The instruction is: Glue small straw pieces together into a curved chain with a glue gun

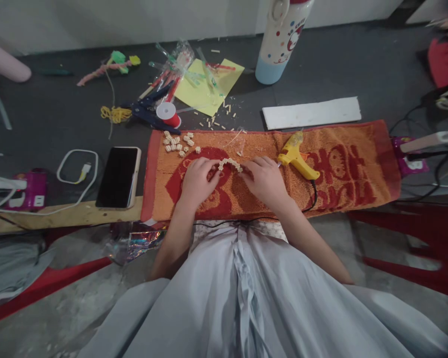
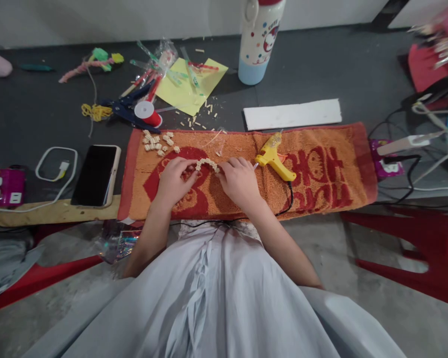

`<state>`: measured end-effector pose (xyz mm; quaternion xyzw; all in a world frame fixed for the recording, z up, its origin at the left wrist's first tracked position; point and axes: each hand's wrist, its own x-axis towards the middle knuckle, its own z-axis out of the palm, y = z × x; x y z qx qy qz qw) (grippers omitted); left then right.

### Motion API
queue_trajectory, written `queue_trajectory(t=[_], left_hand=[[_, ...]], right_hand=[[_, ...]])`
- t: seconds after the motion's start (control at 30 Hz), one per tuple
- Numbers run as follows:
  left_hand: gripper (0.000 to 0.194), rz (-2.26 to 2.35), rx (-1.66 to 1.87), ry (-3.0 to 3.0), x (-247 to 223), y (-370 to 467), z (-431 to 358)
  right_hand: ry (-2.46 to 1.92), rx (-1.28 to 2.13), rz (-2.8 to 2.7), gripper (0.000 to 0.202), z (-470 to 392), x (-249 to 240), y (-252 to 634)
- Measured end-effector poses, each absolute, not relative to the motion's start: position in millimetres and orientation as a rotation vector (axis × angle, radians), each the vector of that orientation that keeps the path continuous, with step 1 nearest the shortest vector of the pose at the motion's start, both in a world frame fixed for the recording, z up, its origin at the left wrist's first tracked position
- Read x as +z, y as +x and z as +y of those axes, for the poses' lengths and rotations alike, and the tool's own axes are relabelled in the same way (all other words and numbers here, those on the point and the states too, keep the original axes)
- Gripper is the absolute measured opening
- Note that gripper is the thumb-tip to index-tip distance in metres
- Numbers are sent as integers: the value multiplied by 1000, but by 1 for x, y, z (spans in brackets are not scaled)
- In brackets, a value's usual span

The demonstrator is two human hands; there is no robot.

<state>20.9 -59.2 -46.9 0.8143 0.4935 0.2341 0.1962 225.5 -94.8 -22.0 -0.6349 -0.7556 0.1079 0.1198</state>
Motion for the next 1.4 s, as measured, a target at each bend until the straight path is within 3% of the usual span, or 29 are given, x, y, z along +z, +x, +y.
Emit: queue_trajectory(t=[0.83, 1.4], left_hand=[[21, 1507, 634, 2247, -46, 15, -66], [25, 1499, 668, 2251, -48, 14, -66]], right_hand=[[-1745, 484, -2209, 29, -76, -31, 224], [-1778, 376, -2172, 23, -84, -31, 224]])
